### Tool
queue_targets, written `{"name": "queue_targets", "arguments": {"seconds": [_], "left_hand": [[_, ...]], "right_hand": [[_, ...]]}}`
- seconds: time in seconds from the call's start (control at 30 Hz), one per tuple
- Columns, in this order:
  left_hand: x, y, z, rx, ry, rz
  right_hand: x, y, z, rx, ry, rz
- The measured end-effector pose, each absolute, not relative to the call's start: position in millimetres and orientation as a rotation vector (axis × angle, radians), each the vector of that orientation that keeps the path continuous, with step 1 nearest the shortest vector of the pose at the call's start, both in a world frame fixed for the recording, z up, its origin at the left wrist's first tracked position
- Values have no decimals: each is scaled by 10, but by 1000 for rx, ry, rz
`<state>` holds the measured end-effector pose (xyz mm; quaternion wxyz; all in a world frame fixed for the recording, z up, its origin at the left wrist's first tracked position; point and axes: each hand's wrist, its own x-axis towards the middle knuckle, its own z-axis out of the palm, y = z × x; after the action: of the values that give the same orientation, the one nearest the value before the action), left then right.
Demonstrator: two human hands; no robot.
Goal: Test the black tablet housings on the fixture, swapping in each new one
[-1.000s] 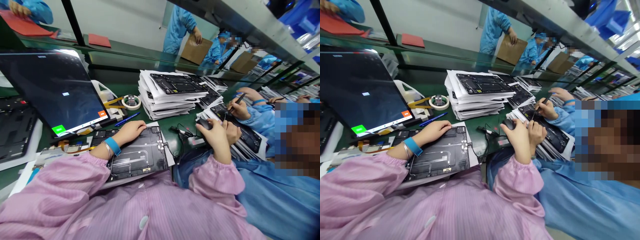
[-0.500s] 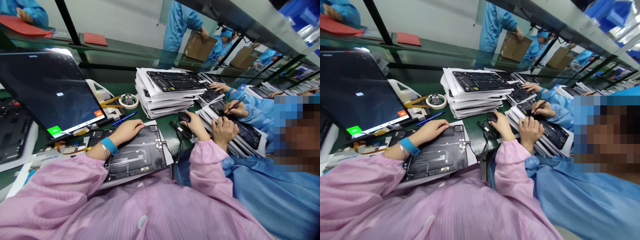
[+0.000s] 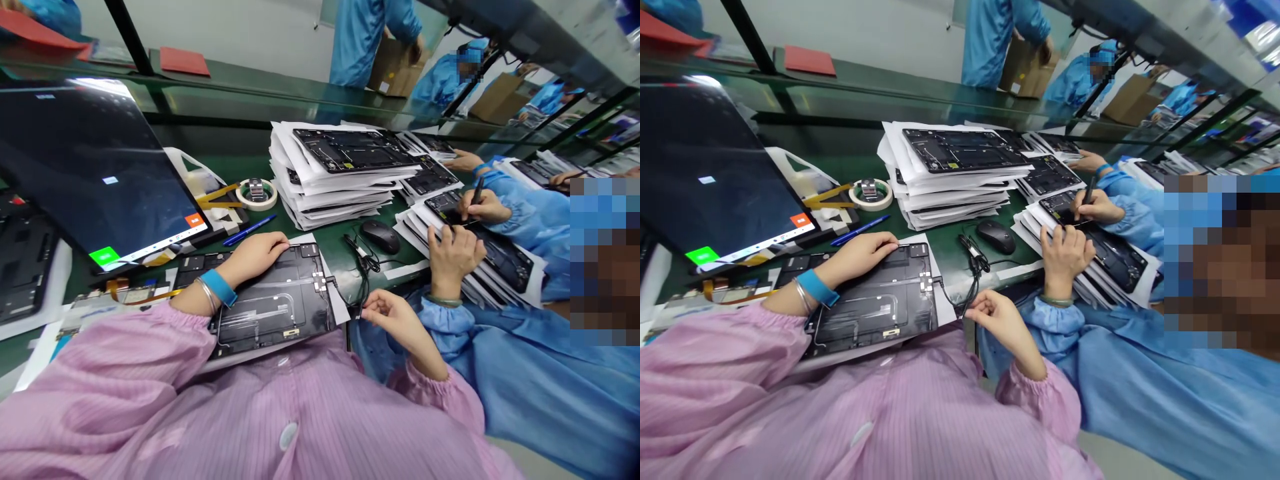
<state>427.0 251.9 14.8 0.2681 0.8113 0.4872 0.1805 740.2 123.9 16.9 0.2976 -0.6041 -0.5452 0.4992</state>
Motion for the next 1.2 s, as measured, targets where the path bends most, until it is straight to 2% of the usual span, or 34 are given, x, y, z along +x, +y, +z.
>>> {"name": "queue_targets", "arguments": {"seconds": [0.2, 0.67, 0.93, 1.03, 1.1, 1.2], "left_hand": [[4260, 2526, 138, 2189, 1318, 483], [4260, 2524, 130, 2190, 1321, 489], [4260, 2526, 133, 2179, 1315, 485], [4265, 2520, 147, 2181, 1320, 480], [4269, 2513, 158, 2176, 1325, 475], [4272, 2513, 162, 2171, 1321, 469]], "right_hand": [[7241, 1176, 31, -1280, -991, 1703], [6743, 1226, -32, -1373, -723, 1227], [6854, 1225, -31, -1429, -831, 1389], [7076, 1179, 1, -1573, -1047, 1417], [7262, 1181, 67, -1770, -1255, 1176], [7510, 1363, 204, -1919, -1430, 389]]}}
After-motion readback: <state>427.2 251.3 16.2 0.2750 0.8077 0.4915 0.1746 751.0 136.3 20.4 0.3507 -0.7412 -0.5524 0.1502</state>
